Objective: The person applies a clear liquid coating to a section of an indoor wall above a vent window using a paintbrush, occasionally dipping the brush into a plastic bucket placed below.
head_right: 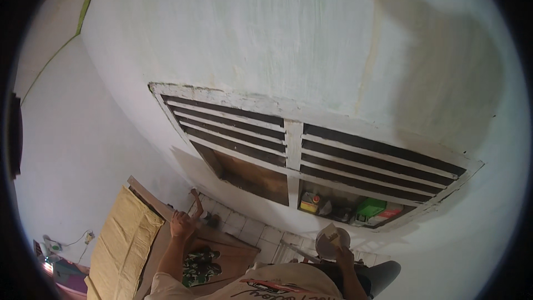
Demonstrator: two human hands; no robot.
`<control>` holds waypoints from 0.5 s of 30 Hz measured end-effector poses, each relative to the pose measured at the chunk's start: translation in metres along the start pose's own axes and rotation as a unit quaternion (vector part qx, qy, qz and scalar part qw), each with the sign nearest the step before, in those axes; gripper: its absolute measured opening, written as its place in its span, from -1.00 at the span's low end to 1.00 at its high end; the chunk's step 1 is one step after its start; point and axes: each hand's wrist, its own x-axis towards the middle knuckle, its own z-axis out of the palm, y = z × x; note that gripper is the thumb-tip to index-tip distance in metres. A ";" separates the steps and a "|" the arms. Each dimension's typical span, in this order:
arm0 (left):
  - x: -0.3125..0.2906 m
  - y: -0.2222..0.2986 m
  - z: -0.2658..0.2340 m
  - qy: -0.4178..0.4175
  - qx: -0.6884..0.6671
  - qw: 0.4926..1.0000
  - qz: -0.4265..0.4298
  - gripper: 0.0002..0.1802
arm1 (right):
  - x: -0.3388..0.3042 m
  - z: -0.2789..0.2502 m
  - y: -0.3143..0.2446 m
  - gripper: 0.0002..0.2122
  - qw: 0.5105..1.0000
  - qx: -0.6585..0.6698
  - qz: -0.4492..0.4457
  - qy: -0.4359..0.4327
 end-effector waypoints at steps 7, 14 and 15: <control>-0.001 -0.007 0.008 0.045 0.021 0.998 0.035 -0.79 | -0.003 -0.007 0.009 -0.51 0.999 0.013 0.030 -0.014; 0.004 -0.005 0.003 0.045 0.012 0.998 0.032 -0.80 | -0.001 -0.011 0.007 -0.51 0.999 -0.034 0.022 -0.024; -0.001 -0.009 0.007 0.055 0.001 0.998 0.039 -0.80 | -0.003 -0.017 -0.002 -0.51 0.998 -0.020 0.039 -0.033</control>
